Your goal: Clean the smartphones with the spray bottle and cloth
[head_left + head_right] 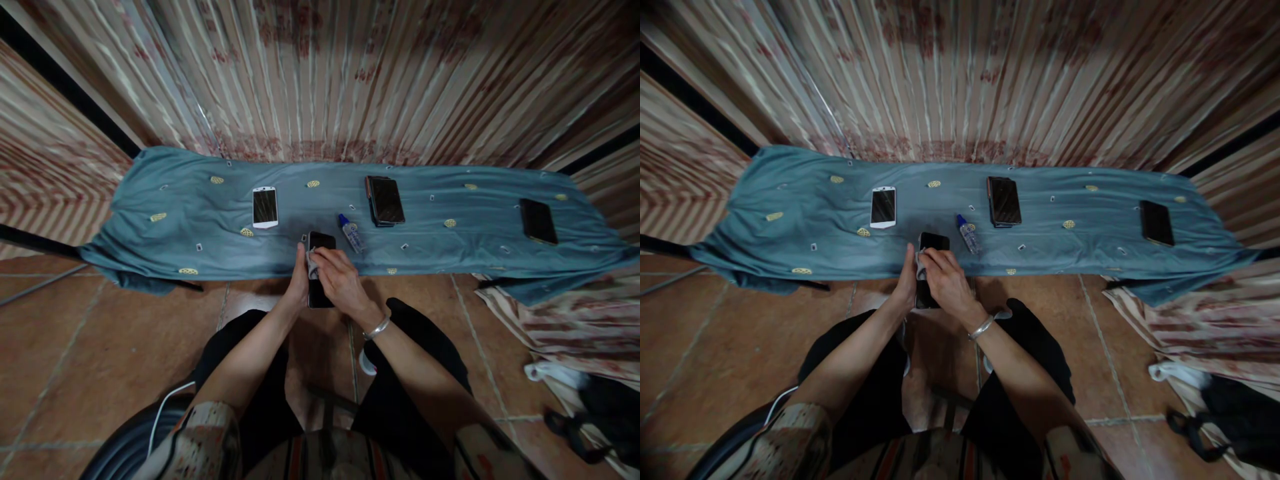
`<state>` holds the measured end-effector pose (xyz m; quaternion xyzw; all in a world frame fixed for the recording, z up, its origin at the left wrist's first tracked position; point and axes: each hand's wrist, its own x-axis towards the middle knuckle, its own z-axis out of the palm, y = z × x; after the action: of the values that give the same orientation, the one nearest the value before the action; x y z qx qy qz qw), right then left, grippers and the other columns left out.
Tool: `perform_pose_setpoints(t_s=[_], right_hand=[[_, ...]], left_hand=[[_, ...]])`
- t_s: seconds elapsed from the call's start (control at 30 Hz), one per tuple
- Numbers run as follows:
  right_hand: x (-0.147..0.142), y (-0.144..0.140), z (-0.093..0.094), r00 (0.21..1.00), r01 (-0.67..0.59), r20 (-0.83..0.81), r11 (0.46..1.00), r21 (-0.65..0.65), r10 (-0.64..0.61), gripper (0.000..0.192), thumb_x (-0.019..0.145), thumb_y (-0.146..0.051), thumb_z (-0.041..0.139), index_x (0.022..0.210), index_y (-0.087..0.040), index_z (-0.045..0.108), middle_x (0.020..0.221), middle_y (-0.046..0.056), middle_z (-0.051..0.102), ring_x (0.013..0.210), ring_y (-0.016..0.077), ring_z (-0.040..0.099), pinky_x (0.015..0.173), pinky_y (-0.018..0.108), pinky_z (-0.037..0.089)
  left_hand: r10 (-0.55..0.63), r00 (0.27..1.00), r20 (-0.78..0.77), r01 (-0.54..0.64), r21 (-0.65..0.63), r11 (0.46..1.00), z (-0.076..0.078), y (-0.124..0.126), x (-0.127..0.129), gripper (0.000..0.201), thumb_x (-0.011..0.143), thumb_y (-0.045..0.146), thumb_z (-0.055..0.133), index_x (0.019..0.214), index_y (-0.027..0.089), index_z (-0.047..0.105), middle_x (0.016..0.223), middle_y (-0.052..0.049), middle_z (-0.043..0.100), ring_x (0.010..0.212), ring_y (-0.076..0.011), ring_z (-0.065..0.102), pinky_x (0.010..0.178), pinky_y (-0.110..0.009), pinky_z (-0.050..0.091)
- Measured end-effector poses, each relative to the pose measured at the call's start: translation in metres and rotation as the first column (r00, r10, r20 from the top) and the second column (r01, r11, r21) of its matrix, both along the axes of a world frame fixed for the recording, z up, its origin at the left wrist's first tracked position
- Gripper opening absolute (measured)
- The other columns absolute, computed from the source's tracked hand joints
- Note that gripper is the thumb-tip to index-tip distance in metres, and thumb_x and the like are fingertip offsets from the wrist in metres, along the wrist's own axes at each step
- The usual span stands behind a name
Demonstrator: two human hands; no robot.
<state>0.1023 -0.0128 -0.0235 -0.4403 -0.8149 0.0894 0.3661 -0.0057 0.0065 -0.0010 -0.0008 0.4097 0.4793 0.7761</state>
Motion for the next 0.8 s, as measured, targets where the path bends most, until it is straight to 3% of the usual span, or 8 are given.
perform_pose_setpoints(t_s=[0.13,0.27,0.57,0.8], right_hand=[[-0.003,-0.009,0.001,0.999,-0.016,0.028,1.0,0.016,0.015,0.04,0.098,-0.012,0.039,0.128,-0.017,0.065,0.125,0.012,0.067,0.114,0.0252,0.059,0.104,0.044,0.052],[-0.006,-0.017,0.003,0.999,-0.042,0.028,0.999,0.026,0.042,0.039,0.097,-0.012,0.04,0.127,-0.015,0.065,0.125,0.013,0.067,0.115,0.025,0.059,0.108,0.045,0.049],[-0.009,-0.031,0.007,0.993,-0.121,-0.004,0.992,0.029,0.122,0.037,0.094,-0.008,0.043,0.122,-0.016,0.065,0.122,0.012,0.067,0.112,0.0239,0.06,0.102,0.044,0.053],[-0.011,-0.04,0.011,0.981,-0.194,-0.014,0.981,0.02,0.194,0.034,0.094,-0.008,0.044,0.12,-0.017,0.065,0.12,0.012,0.067,0.112,0.0237,0.059,0.099,0.042,0.055]], left_hand=[[-0.062,0.998,0.017,0.062,0.019,0.998,-0.005,0.001,-0.007,0.061,0.097,0.063,0.035,0.102,0.015,0.073,0.075,-0.006,0.074,0.074,-0.0183,0.073,0.068,-0.026,0.057],[-0.114,0.993,0.042,0.112,0.048,0.993,-0.005,0.001,-0.011,0.072,0.097,0.066,0.027,0.113,0.013,0.072,0.081,-0.01,0.076,0.077,-0.0207,0.074,0.069,-0.029,0.058],[-0.081,0.996,-0.028,0.083,0.072,0.994,0.003,0.006,-0.015,0.088,0.095,0.07,0.019,0.131,0.001,0.061,0.109,-0.02,0.075,0.103,-0.0273,0.072,0.095,-0.039,0.055],[-0.027,1.0,0.003,0.027,0.053,0.998,0.011,0.013,-0.02,0.082,0.097,0.066,0.017,0.128,0.007,0.064,0.106,-0.016,0.077,0.101,-0.0265,0.073,0.089,-0.035,0.058]])
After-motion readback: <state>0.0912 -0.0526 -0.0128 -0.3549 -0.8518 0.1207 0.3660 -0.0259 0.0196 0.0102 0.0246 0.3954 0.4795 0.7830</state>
